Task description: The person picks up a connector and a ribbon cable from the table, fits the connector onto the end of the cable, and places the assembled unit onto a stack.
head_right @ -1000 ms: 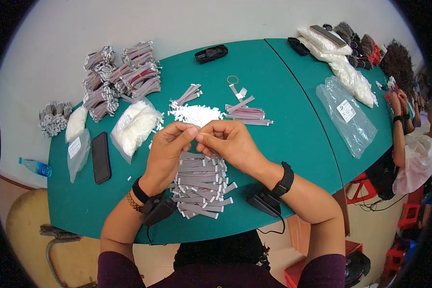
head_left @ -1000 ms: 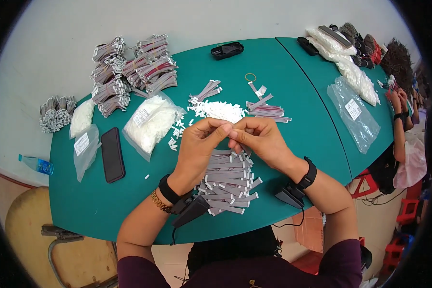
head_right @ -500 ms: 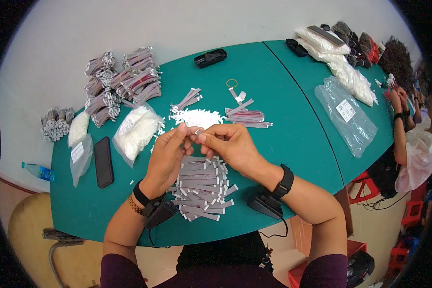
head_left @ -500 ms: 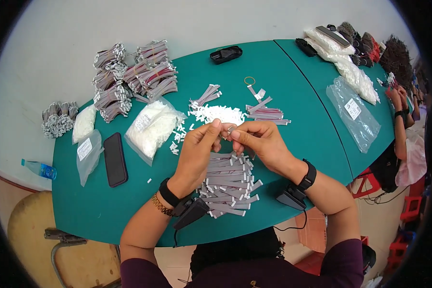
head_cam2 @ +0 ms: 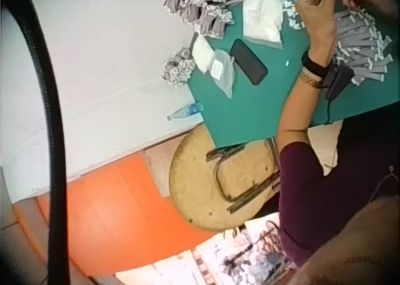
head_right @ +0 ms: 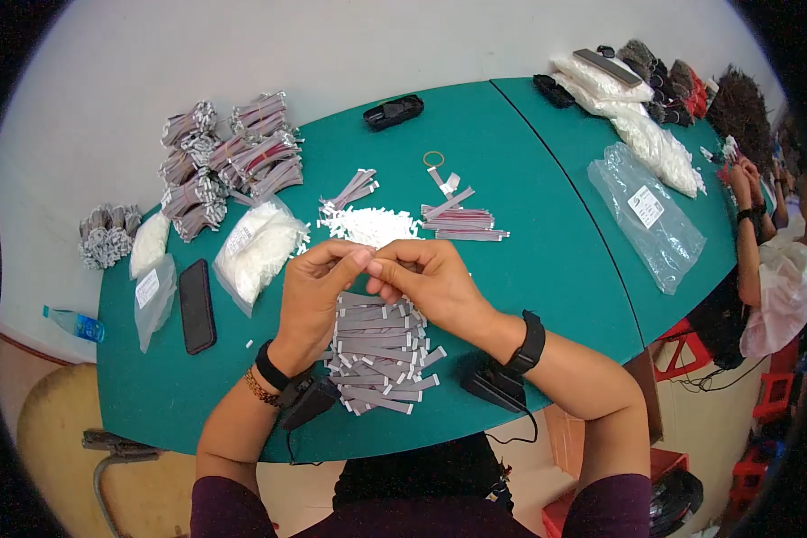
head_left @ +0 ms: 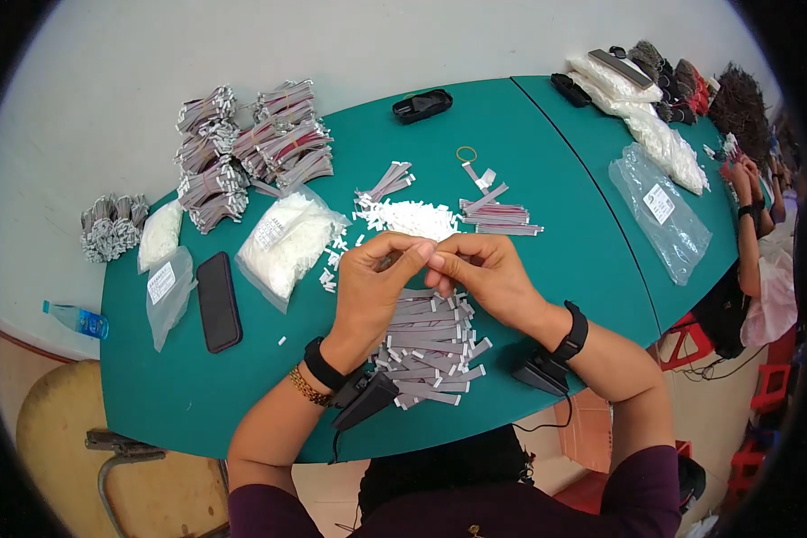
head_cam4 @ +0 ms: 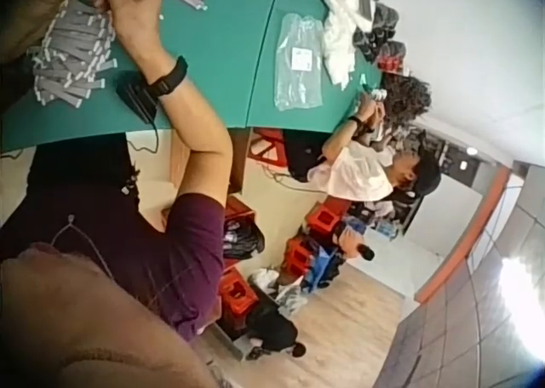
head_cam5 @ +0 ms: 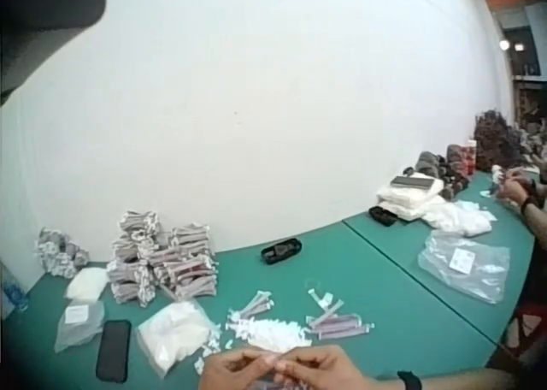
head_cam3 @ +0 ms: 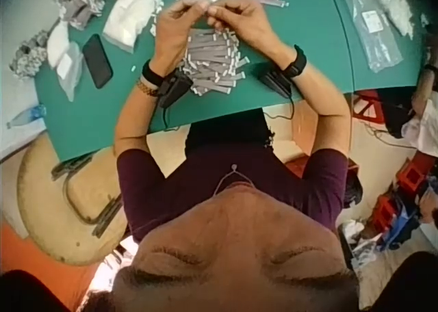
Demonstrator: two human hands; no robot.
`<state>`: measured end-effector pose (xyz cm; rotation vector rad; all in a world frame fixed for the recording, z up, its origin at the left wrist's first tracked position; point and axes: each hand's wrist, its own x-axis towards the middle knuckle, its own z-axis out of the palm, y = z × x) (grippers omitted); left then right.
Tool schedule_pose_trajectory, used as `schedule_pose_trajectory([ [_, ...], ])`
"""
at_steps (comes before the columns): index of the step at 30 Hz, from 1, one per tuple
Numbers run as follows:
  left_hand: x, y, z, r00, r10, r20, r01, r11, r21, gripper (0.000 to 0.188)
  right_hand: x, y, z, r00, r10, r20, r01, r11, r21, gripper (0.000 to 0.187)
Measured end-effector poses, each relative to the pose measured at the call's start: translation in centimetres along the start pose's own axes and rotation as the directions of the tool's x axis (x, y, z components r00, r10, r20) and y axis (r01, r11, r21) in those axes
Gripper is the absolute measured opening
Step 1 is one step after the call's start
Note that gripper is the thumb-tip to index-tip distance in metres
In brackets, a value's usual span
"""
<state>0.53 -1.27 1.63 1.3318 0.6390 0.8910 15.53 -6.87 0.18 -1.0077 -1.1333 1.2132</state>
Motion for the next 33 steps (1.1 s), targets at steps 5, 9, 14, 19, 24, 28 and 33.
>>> schedule_pose_trajectory([
  [5,0.0,-0.7,-0.2,1.000,0.022,-0.006,-0.022,1.000,0.007,0.013,-0.1,-0.3,0.0,0.998,0.060,0.009,-0.061,0.997,0.057,0.019],
  [9,-0.2,-0.5,0.2,0.999,0.024,-0.032,-0.024,1.000,0.008,0.013,-0.3,-0.7,0.1,1.000,0.003,0.001,-0.003,1.000,0.018,0.019],
  [14,0.0,0.2,0.0,0.995,-0.082,-0.057,0.085,0.995,0.051,0.012,-0.2,-0.7,-0.2,1.000,0.000,-0.018,0.000,1.000,0.009,0.019],
  [19,0.1,-0.2,-0.1,0.999,0.051,-0.013,-0.050,0.996,0.073,0.012,-0.2,-0.6,-0.1,1.000,-0.008,0.017,0.009,0.999,-0.037,0.020],
  [24,0.1,-0.3,-0.3,0.999,0.050,-0.003,-0.050,0.995,0.083,0.012,-0.1,-0.3,0.0,1.000,-0.004,0.023,0.005,0.999,-0.054,0.021],
  [28,0.3,0.8,-0.1,1.000,0.008,0.011,-0.008,0.997,0.078,0.013,0.0,-0.4,-0.3,1.000,-0.010,0.014,0.010,0.999,-0.035,0.020],
  [33,1.4,0.1,-1.6,0.997,0.072,0.009,-0.072,0.956,0.286,0.011,0.7,0.2,-1.2,0.999,-0.021,-0.028,0.021,1.000,-0.021,0.018],
])
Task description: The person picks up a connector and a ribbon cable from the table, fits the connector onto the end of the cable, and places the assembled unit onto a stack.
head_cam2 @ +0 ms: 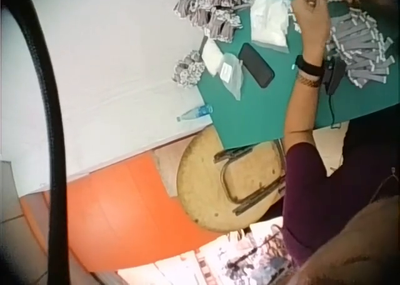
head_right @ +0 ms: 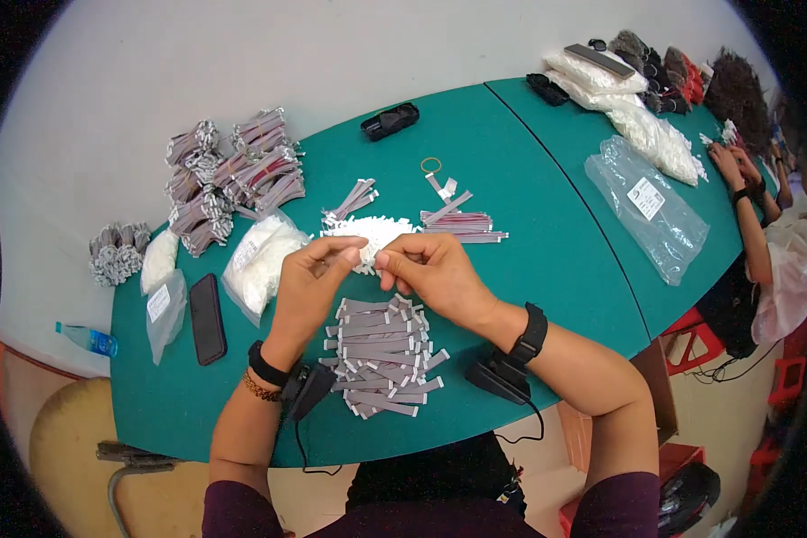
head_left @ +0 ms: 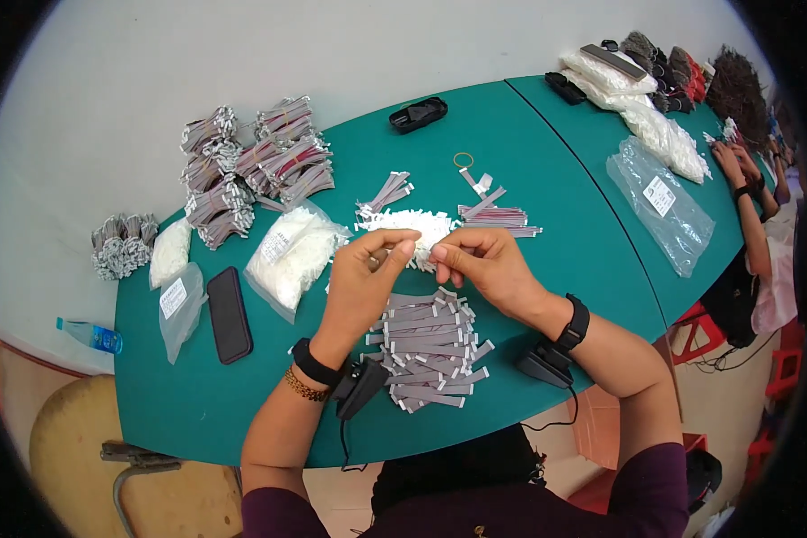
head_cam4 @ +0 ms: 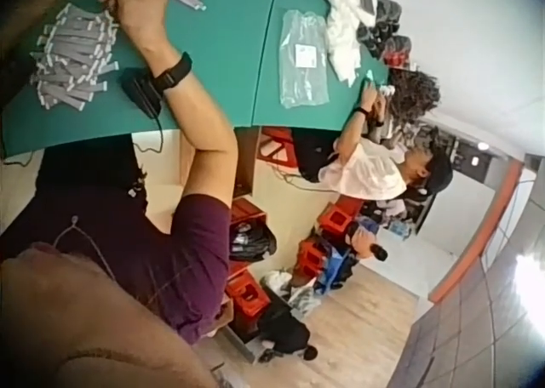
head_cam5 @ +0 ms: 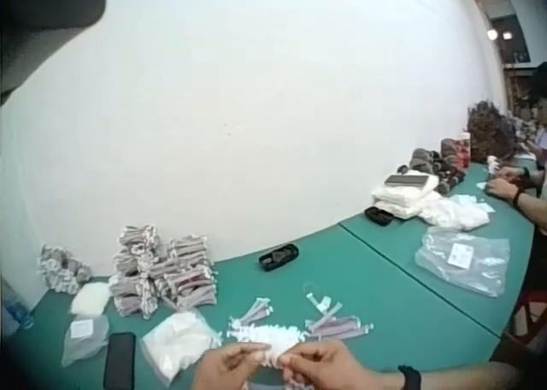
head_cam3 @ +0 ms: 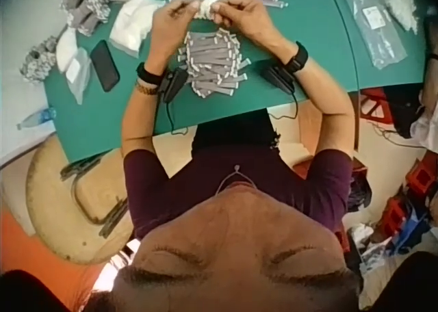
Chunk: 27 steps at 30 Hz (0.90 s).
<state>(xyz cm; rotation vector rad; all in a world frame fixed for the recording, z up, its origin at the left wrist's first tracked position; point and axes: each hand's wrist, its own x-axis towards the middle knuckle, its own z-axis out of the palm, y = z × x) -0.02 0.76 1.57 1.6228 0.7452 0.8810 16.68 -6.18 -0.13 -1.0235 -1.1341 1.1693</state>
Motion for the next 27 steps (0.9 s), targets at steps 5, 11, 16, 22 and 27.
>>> schedule_pose_trajectory([
  [5,1.0,-0.7,-2.4,0.983,0.181,-0.013,-0.146,0.829,0.540,0.008,0.2,0.1,-0.4,1.000,-0.009,-0.011,0.009,1.000,-0.001,0.017],
  [11,1.1,-1.5,-3.4,0.999,0.036,0.041,-0.055,0.690,0.721,0.008,0.0,0.2,-0.3,1.000,-0.007,0.007,0.007,1.000,-0.007,0.015],
  [16,1.0,-1.2,-3.6,0.996,-0.023,0.082,-0.051,0.606,0.793,0.005,0.0,0.1,-0.2,1.000,0.012,0.010,-0.011,1.000,-0.029,0.015],
  [22,0.8,-1.7,-3.7,0.994,-0.011,0.105,-0.081,0.564,0.822,0.006,-0.1,0.0,0.0,1.000,0.019,0.014,-0.019,0.999,-0.034,0.016],
  [27,0.7,-1.7,-3.3,0.994,-0.022,0.107,-0.077,0.560,0.825,0.008,0.0,0.1,0.0,1.000,0.026,0.015,-0.025,0.999,-0.041,0.016],
])
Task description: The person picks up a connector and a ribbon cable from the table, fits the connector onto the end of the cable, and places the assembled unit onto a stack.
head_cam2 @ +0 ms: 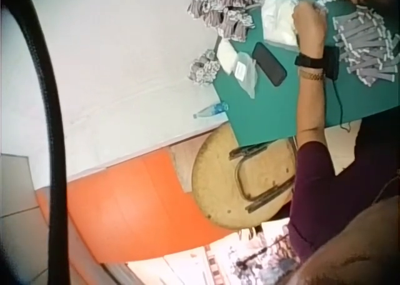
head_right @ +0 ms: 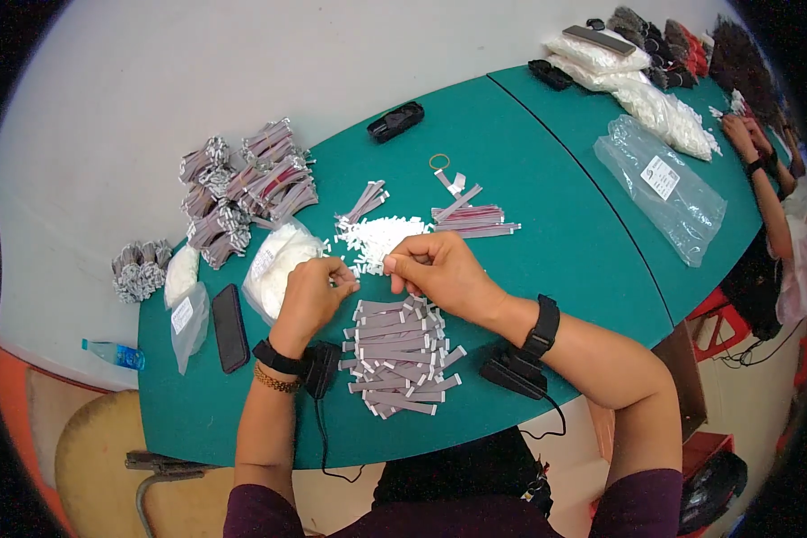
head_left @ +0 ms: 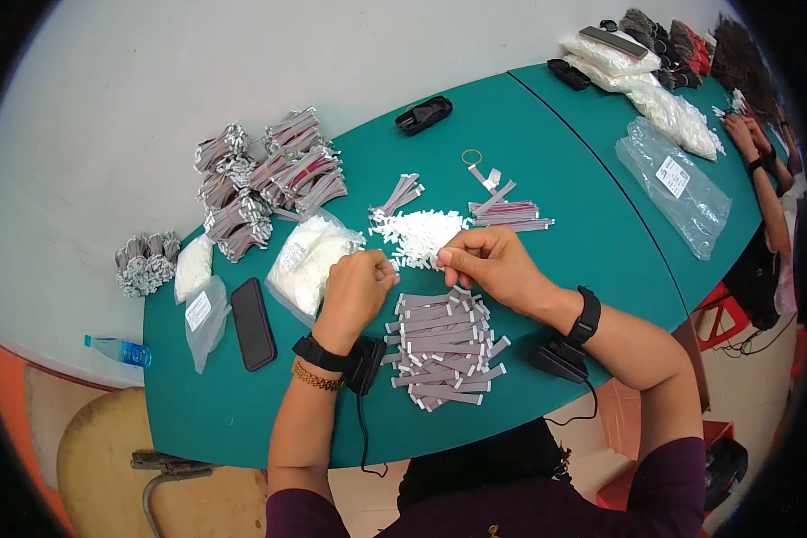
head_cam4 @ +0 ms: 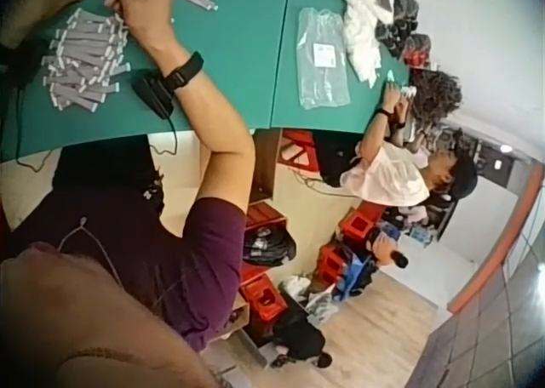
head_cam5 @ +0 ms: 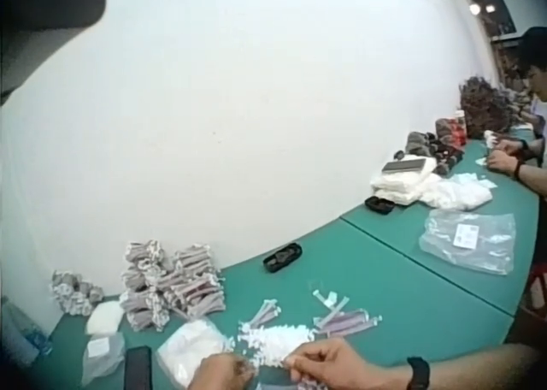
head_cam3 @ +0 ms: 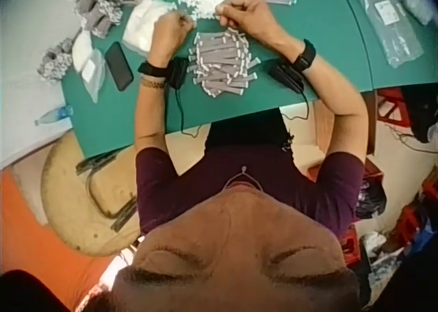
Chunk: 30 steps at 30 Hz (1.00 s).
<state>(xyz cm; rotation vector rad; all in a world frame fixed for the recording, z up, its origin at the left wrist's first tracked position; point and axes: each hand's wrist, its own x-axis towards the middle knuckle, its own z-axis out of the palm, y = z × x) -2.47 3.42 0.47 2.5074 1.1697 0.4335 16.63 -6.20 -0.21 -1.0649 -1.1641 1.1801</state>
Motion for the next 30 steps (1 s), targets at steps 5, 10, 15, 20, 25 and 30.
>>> schedule_pose_trajectory([
  [5,0.1,0.1,0.0,1.000,0.000,0.018,0.001,1.000,-0.011,0.010,-0.1,0.0,-0.1,1.000,-0.004,0.003,0.004,1.000,0.011,0.016],
  [10,0.4,1.2,-0.5,0.972,-0.029,0.232,0.180,0.725,-0.665,0.010,-0.1,-0.4,-0.1,1.000,-0.011,0.006,0.011,0.999,0.034,0.016],
  [15,0.3,1.7,-0.5,0.945,0.107,0.310,0.275,0.259,-0.926,0.015,-0.2,-0.6,-0.2,0.999,-0.023,0.033,0.022,0.999,0.047,0.015],
  [20,0.2,1.4,-0.2,0.936,0.112,0.335,0.322,0.120,-0.939,0.015,-0.2,-0.8,-0.1,0.998,-0.006,0.062,0.005,1.000,0.025,0.015],
  [25,0.1,1.7,-0.3,0.932,0.122,0.340,0.336,0.051,-0.940,0.017,-0.2,-0.7,-0.1,0.996,-0.006,0.092,0.004,1.000,0.018,0.015],
  [30,0.2,1.3,-0.2,0.923,0.156,0.353,0.353,0.029,-0.935,0.018,-0.2,-0.7,-0.1,0.995,0.010,0.103,-0.011,1.000,0.015,0.015],
])
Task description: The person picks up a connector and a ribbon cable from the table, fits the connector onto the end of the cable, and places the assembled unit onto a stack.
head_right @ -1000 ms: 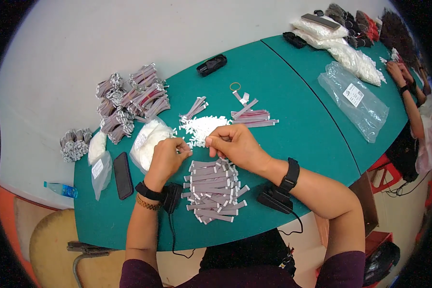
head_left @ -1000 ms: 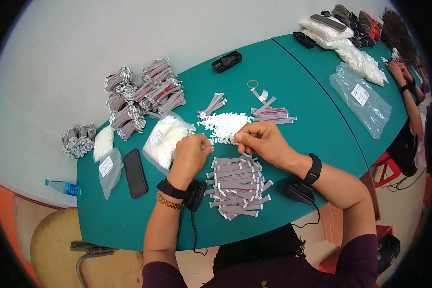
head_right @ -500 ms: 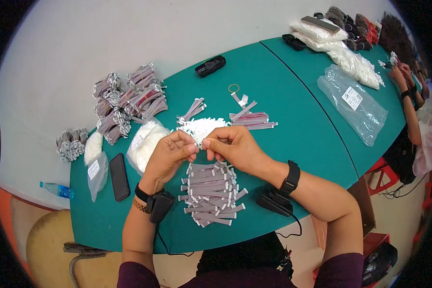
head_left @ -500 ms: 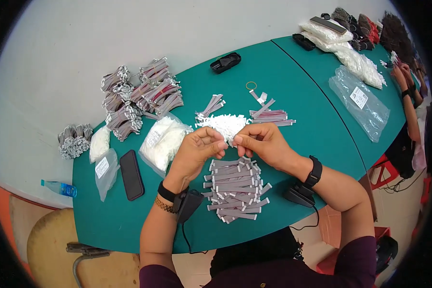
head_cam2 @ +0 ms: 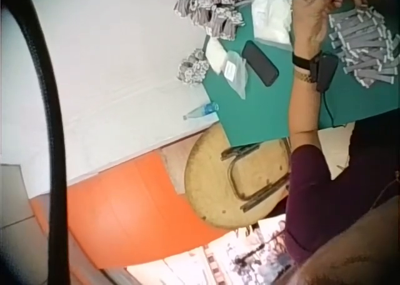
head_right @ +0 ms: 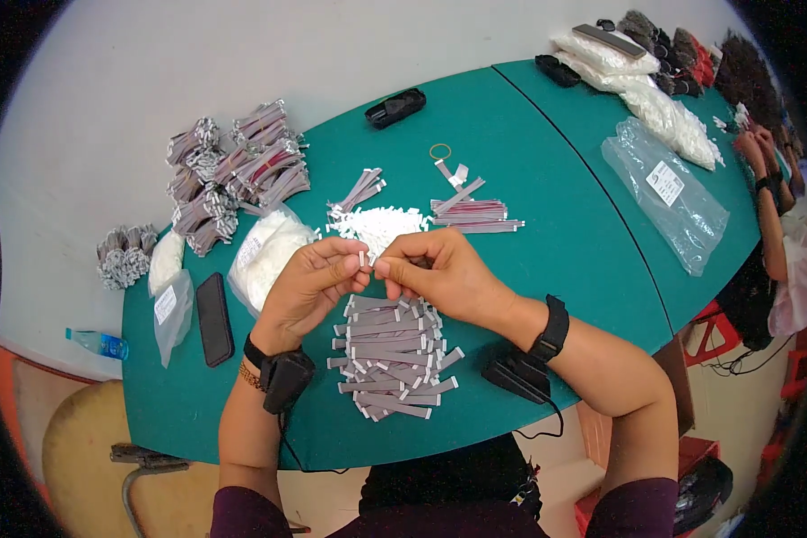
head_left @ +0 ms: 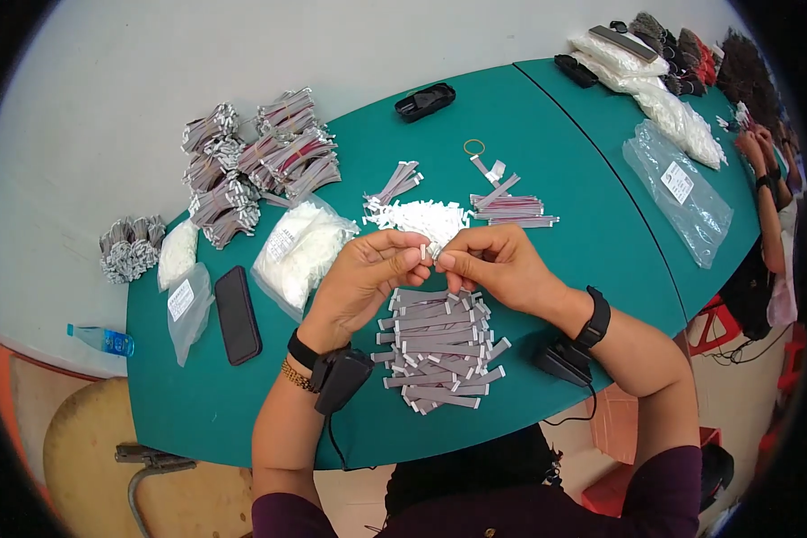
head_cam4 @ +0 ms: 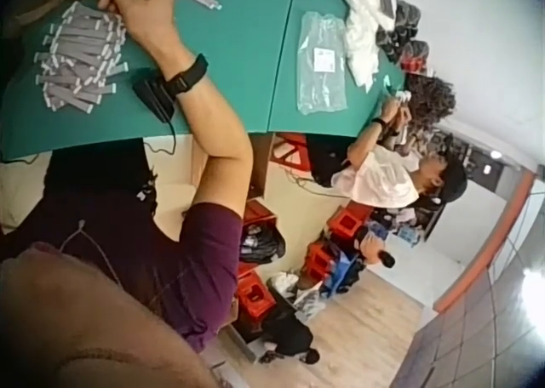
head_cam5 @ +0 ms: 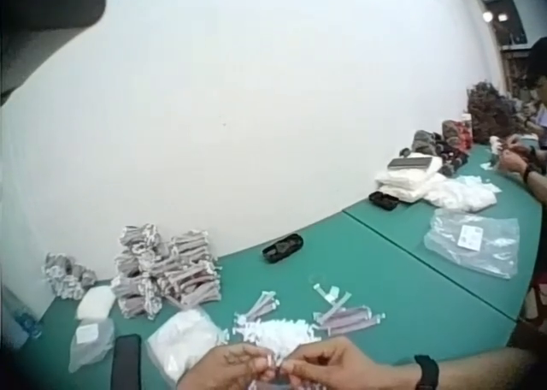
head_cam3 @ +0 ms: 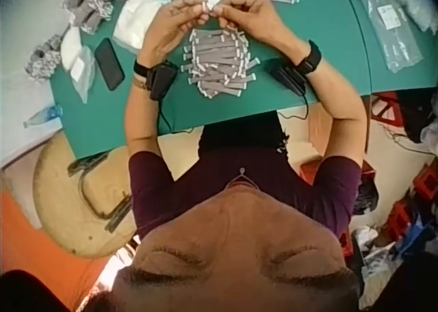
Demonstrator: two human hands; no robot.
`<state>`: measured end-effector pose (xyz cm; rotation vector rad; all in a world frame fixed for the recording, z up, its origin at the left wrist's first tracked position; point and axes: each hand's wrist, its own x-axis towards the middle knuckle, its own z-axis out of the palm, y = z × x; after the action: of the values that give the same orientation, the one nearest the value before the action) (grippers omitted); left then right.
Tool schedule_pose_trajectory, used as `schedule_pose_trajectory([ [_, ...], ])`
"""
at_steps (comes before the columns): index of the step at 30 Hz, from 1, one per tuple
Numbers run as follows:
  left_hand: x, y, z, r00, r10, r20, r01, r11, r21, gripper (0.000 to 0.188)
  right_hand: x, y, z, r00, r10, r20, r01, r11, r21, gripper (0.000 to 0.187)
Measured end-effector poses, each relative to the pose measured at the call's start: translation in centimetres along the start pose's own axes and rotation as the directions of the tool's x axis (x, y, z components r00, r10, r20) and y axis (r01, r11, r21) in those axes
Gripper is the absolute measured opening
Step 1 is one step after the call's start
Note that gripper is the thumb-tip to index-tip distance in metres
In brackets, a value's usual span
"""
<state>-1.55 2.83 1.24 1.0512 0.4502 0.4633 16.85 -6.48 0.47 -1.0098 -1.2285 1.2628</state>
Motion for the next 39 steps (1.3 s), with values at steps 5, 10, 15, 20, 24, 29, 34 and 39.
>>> schedule_pose_trajectory([
  [5,0.10,-0.27,0.35,1.000,0.015,0.016,-0.015,1.000,0.006,0.018,-0.12,-0.14,0.02,1.000,0.012,0.025,-0.011,0.999,-0.036,0.014],
  [10,0.11,-0.37,0.14,1.000,0.017,0.007,-0.017,1.000,0.025,0.019,-0.14,0.01,0.03,0.999,0.018,0.035,-0.016,0.998,-0.054,0.014],
  [15,0.02,-0.28,0.24,1.000,0.002,0.013,-0.002,1.000,0.020,0.022,-0.15,0.13,0.04,0.999,0.003,0.041,-0.001,0.998,-0.058,0.014],
  [20,0.00,-0.38,0.44,1.000,0.006,0.010,-0.007,1.000,0.007,0.024,-0.17,0.19,0.10,0.999,0.001,0.047,0.002,0.998,-0.068,0.014],
  [24,-0.04,-0.43,0.52,1.000,0.013,0.011,-0.013,1.000,0.009,0.023,-0.20,0.07,0.12,0.999,-0.010,0.048,0.014,0.997,-0.070,0.014],
  [29,-0.08,-0.36,0.75,1.000,0.012,0.013,-0.012,1.000,0.010,0.022,-0.22,-0.06,0.11,0.999,-0.012,0.048,0.016,0.996,-0.087,0.015],
  [34,-0.15,-0.37,0.89,1.000,0.014,0.016,-0.014,1.000,0.002,0.022,-0.23,-0.04,0.18,0.998,-0.025,0.049,0.029,0.996,-0.083,0.015],
  [39,-0.23,-0.36,0.90,1.000,0.015,0.019,-0.015,1.000,0.004,0.022,-0.21,0.11,0.17,0.999,-0.024,0.043,0.028,0.996,-0.079,0.014],
])
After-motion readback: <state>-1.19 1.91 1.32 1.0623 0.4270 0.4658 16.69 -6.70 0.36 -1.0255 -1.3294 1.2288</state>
